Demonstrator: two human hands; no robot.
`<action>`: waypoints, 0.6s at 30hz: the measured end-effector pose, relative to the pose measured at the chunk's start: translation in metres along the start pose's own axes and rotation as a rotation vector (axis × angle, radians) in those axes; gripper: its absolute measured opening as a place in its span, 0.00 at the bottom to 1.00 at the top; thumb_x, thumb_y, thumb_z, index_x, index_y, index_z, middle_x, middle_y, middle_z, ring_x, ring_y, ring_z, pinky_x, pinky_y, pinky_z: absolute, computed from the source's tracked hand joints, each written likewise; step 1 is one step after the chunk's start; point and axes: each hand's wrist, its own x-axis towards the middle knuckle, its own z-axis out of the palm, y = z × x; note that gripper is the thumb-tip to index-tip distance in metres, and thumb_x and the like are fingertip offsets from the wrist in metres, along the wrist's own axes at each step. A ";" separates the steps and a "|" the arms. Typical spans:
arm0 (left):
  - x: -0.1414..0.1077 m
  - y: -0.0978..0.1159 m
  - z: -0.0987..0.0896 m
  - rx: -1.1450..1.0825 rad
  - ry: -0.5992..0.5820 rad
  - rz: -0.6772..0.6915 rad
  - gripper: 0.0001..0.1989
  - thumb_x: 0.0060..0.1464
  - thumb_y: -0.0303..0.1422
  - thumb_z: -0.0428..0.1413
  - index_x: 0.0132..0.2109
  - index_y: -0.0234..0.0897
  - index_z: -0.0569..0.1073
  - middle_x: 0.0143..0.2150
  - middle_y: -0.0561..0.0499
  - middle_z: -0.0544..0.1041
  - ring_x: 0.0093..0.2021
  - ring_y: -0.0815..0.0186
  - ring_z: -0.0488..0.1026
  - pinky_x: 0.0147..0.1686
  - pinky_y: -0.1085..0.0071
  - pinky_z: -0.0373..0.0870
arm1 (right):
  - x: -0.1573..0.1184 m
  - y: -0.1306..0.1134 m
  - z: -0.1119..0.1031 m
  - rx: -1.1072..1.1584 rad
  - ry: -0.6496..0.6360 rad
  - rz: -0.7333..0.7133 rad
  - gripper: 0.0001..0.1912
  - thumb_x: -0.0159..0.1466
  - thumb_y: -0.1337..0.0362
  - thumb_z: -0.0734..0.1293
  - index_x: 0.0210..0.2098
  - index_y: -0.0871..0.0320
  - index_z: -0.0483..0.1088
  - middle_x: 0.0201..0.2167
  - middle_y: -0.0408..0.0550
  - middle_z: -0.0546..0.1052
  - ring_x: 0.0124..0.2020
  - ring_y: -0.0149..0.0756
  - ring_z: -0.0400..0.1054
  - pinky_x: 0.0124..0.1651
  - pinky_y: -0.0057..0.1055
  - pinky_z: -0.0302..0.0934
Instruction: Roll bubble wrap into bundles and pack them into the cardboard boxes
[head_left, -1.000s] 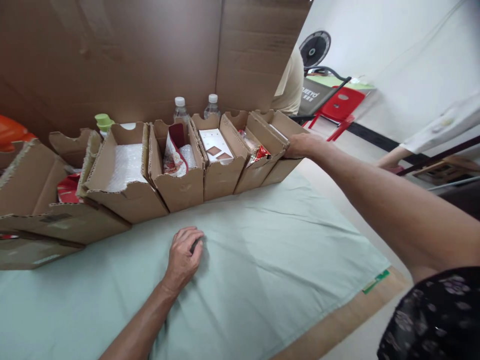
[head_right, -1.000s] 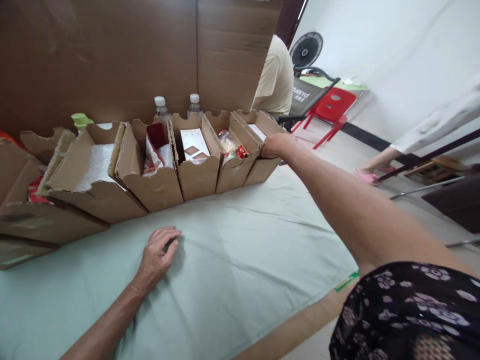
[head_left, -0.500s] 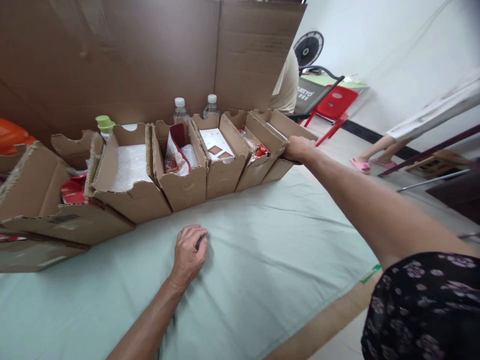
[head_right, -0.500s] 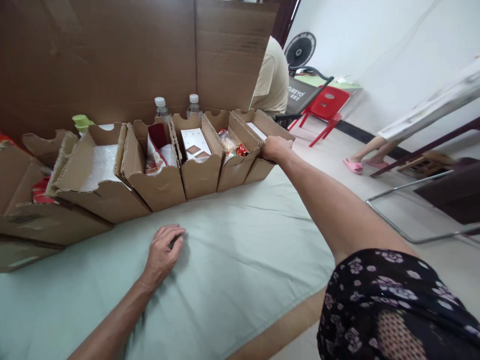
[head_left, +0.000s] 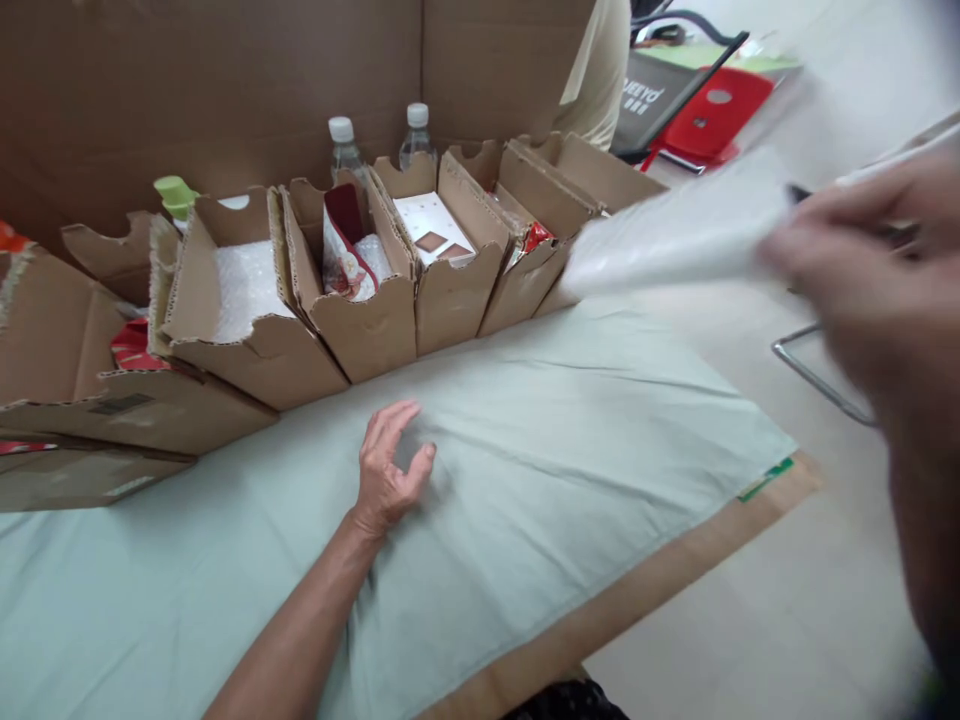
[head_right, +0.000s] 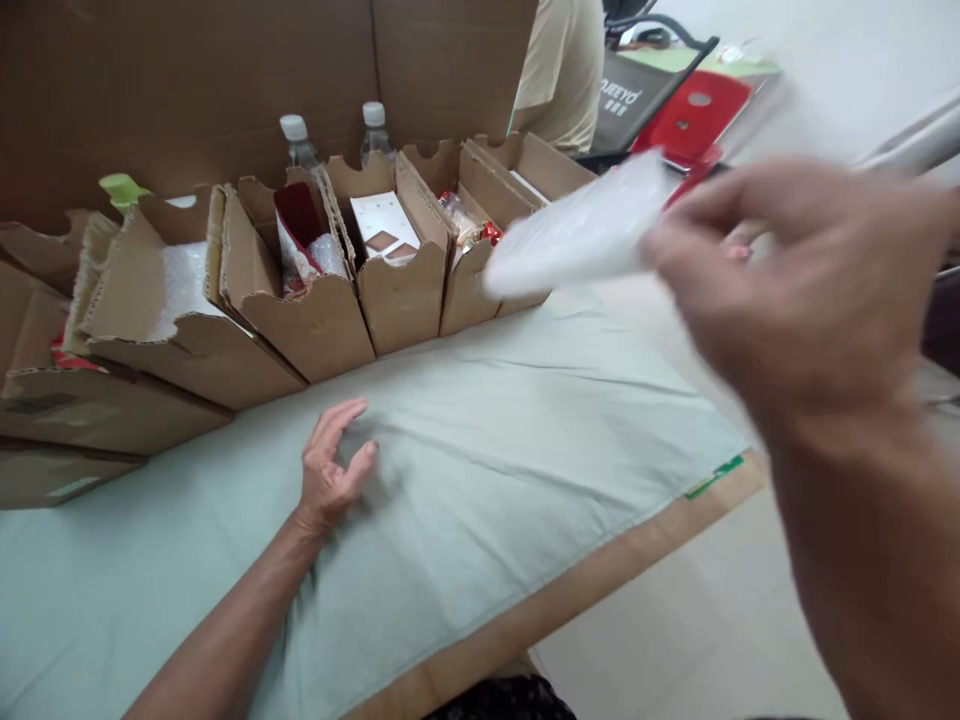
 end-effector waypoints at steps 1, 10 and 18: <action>-0.001 0.000 -0.001 -0.064 -0.041 -0.010 0.23 0.65 0.45 0.56 0.61 0.39 0.75 0.60 0.39 0.80 0.61 0.50 0.77 0.61 0.50 0.74 | -0.027 -0.005 0.006 0.173 0.007 -0.124 0.20 0.67 0.43 0.67 0.41 0.51 0.81 0.38 0.52 0.83 0.43 0.49 0.77 0.45 0.47 0.67; 0.006 0.001 -0.009 -0.386 -0.378 -0.109 0.38 0.62 0.62 0.56 0.66 0.39 0.74 0.63 0.36 0.78 0.64 0.46 0.75 0.64 0.50 0.71 | -0.024 -0.051 0.051 0.414 -0.327 -0.349 0.10 0.71 0.58 0.70 0.45 0.54 0.84 0.44 0.47 0.86 0.45 0.40 0.80 0.54 0.39 0.72; 0.010 0.001 0.000 -0.219 -0.549 0.001 0.34 0.57 0.57 0.64 0.61 0.39 0.78 0.58 0.37 0.82 0.61 0.45 0.77 0.64 0.45 0.67 | 0.158 -0.074 0.111 -0.158 -0.617 -0.353 0.25 0.61 0.57 0.67 0.47 0.70 0.82 0.45 0.44 0.85 0.59 0.37 0.73 0.49 0.26 0.59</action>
